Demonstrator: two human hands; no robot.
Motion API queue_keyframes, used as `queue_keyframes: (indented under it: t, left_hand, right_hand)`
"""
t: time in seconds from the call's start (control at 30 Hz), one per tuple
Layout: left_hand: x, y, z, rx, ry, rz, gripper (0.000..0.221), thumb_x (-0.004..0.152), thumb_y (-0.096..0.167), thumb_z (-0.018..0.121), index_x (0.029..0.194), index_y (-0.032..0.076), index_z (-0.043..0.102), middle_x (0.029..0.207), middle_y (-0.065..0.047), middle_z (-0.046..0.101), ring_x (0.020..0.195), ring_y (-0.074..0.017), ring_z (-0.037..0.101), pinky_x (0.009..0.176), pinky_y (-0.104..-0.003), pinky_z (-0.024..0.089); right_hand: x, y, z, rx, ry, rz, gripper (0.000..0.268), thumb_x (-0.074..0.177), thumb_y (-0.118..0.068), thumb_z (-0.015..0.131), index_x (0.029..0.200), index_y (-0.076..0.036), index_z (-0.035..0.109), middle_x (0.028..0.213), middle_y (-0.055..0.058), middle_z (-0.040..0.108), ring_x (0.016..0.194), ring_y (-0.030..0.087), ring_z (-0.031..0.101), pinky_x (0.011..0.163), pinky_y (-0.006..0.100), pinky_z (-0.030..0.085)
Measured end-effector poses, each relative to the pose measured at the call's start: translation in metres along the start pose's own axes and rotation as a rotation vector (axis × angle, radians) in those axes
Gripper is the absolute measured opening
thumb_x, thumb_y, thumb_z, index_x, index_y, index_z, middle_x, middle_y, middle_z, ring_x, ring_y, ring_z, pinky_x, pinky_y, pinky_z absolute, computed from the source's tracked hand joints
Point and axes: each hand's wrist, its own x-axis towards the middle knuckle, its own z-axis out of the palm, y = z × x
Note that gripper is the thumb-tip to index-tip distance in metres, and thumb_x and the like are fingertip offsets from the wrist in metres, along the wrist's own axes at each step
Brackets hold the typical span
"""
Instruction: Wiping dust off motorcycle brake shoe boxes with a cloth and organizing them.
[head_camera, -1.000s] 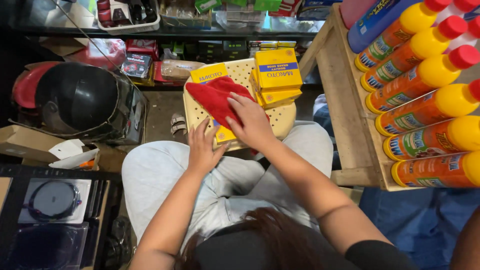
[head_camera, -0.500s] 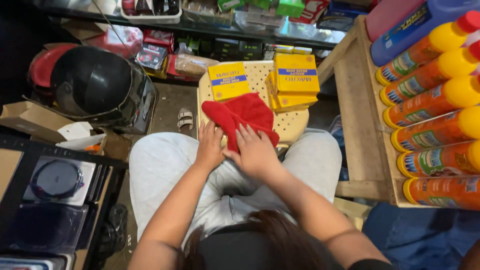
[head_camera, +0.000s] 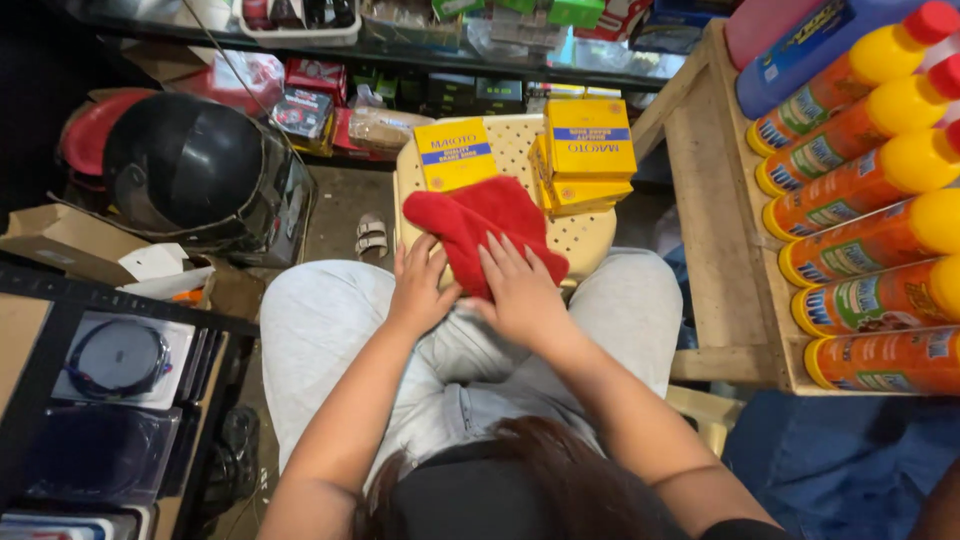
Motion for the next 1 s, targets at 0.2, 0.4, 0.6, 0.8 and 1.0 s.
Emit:
queue_keyframes:
  t: [0.2,0.4,0.6,0.8,1.0]
  left_hand:
    - [0.000,-0.005,0.008,0.036,0.042,0.008,0.058,0.080,0.037,0.080,0.126,0.013,0.057,0.148,-0.017,0.046,0.146,-0.0346,0.041,0.121,-0.064,0.019]
    - [0.003,0.002,0.000,-0.063,0.043,0.025,0.063,0.083,0.040,0.080,0.135,0.017,0.053,0.150,-0.014,0.043,0.147,-0.0335,0.038,0.120,-0.066,0.018]
    - [0.003,0.008,-0.004,-0.001,0.045,-0.017,0.059,0.078,0.039,0.084,0.126,0.017,0.058,0.151,-0.013,0.044,0.146,-0.0315,0.041,0.120,-0.065,0.023]
    - [0.004,0.001,-0.004,0.183,0.132,0.224,0.053,0.065,0.034,0.088,0.106,0.011,0.065,0.137,-0.014,0.057,0.138,-0.0380,0.047,0.117,-0.063,0.029]
    - [0.015,0.018,-0.018,-0.097,0.303,0.386,0.053,0.085,0.049,0.079,0.121,0.011,0.066,0.133,-0.011,0.067,0.129,-0.0377,0.059,0.109,-0.057,0.044]
  right_hand:
    - [-0.014,-0.004,-0.004,-0.056,-0.150,-0.023,0.092,0.098,-0.070,0.042,0.162,-0.006,0.026,0.168,0.021,0.025,0.157,0.033,0.023,0.124,0.050,0.021]
    - [0.050,0.043,0.009,0.068,0.129,-0.146,0.091,0.096,-0.076,0.042,0.161,-0.013,0.033,0.167,0.014,0.032,0.156,0.030,0.029,0.123,0.054,0.026]
    - [0.052,0.048,0.040,0.091,0.462,-0.181,0.076,0.097,-0.070,0.050,0.155,-0.020,0.046,0.160,0.008,0.045,0.149,0.027,0.041,0.120,0.054,0.030]
    - [0.009,0.041,0.079,0.174,0.585,-0.231,0.073,0.076,-0.024,0.078,0.146,-0.020,0.058,0.157,0.007,0.050,0.148,0.034,0.041,0.117,0.058,0.032]
    - [0.015,0.083,0.126,1.155,1.117,0.182,0.030,0.094,0.000,0.067,0.124,-0.005,0.066,0.115,0.014,0.068,0.115,0.025,0.065,0.108,0.043,0.046]
